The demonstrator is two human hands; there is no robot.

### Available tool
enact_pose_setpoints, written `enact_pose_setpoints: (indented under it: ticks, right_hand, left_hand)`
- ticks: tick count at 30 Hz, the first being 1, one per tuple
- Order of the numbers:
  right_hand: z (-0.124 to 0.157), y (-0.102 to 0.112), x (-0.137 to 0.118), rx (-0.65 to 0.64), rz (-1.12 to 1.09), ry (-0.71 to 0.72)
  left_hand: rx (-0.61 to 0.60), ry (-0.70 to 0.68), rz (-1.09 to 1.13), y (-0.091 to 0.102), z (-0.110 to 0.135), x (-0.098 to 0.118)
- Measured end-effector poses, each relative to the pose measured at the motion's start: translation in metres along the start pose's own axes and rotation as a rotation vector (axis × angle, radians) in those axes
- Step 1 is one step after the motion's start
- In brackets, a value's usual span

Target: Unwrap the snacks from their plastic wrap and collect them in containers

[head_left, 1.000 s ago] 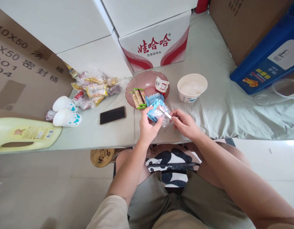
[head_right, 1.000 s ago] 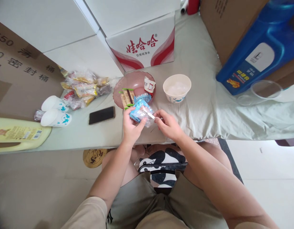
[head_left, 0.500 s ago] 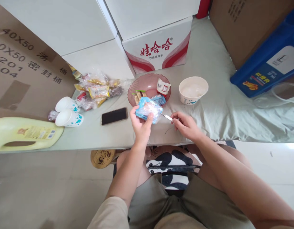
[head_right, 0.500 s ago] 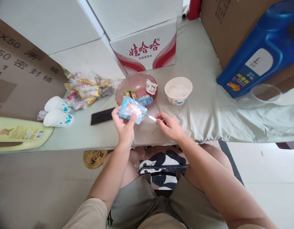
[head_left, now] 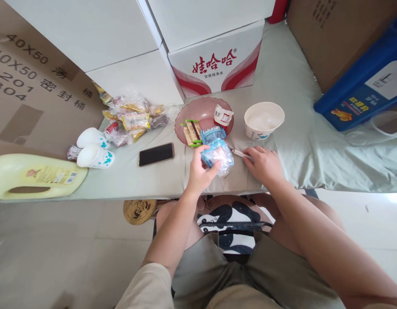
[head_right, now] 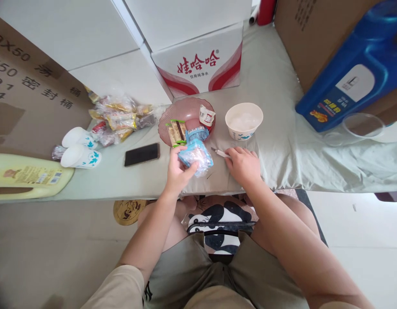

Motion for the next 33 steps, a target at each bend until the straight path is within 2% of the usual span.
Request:
enact_pose_setpoints:
  ticks: [4,7,10,13,15,18,20,22,25,28,31,33]
  right_hand:
    - [0.0,0.004,0.004,0.044,0.097,-0.09]
    - [0.002,0.007,0.002,0.14,0.111,-0.099]
    - [0.002,0.007,0.001,0.235,0.053,-0.048]
    - [0.002,0.004,0.001,0.287,-0.085,0.043]
    - [0.002,0.001,-0.002,0.254,-0.23,0.133]
    - [0.004,-0.002,-0.01,0.12,-0.426,0.284]
    - [0.007,-0.005,-0.015,0.033,-0.481,0.346]
    - [0.008,-0.008,-0.017,-0.019,-0.478,0.353]
    - [0.008,-0.012,-0.014,-0.037,-0.436,0.282]
    - [0.007,-0.011,-0.012,-0.051,-0.448,0.248]
    - [0.008,-0.006,-0.014,-0.081,-0.539,0.309]
    - [0.008,-0.004,-0.014,-0.089,-0.584,0.34]
  left_hand:
    - [-0.167,-0.049,-0.147,-0.012,0.011,0.008]
    - [-0.222,-0.116,-0.217,-0.016,0.011,0.012]
    - [-0.165,-0.2,-0.246,-0.014,0.006,0.014]
    - [-0.075,-0.226,-0.266,-0.008,0.0,0.013]
    - [-0.063,-0.209,-0.262,-0.005,-0.003,0.012]
    - [-0.076,-0.181,-0.249,-0.002,-0.003,0.013]
    - [-0.07,-0.131,-0.283,-0.001,-0.003,0.013]
    - [-0.069,-0.043,-0.345,0.001,-0.003,0.013]
    - [-0.073,0.065,-0.414,0.004,-0.005,0.011]
    - [-0.094,-0.011,-0.372,0.005,-0.007,0.014]
    - [-0.249,-0.172,-0.284,0.001,-0.006,0.021]
    - [-0.353,-0.201,-0.257,-0.003,-0.002,0.022]
Point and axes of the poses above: each hand's wrist, its own z-axis away from the middle knuckle, its own y-axis out of the back of the hand, x = y × z, the point moved 3 cm from there along -z, towards the middle knuckle, and after that the axes turned 12 degrees about x, right-handed, at the moved point
